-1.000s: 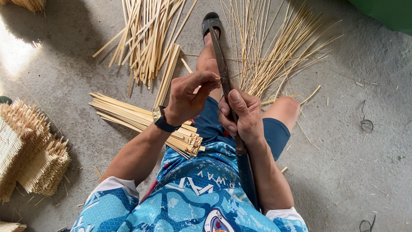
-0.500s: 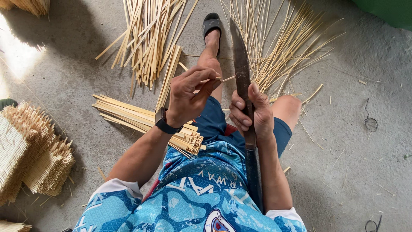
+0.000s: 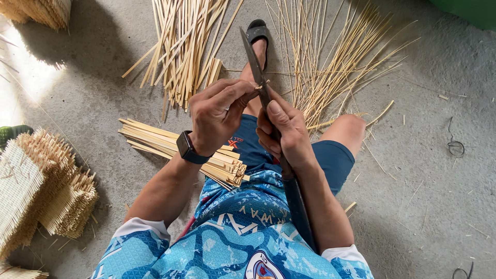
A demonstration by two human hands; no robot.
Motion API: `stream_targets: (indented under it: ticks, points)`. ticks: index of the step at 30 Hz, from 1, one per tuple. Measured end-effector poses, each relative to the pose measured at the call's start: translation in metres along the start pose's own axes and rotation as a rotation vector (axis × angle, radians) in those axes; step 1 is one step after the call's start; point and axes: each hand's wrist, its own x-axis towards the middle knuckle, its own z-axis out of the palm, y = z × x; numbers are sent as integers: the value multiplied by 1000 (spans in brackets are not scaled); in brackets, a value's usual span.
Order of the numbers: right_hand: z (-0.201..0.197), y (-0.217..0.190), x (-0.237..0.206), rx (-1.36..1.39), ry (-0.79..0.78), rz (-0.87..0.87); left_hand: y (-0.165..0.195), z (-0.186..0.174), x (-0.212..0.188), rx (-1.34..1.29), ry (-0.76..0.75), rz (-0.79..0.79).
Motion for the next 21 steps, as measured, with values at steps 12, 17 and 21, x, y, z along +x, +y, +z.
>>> stream_targets:
  ticks: [12, 17, 21]
  points:
    - [-18, 32, 2, -98, -54, -64, 10, -2, 8, -40, -6, -24]
    - [-16, 54, 15, -610, 131, -187, 14, -9, 23, -59, -1, 76]
    - [-21, 40, 10, -38, 45, 88, 11, -13, 36, -54, -32, 56]
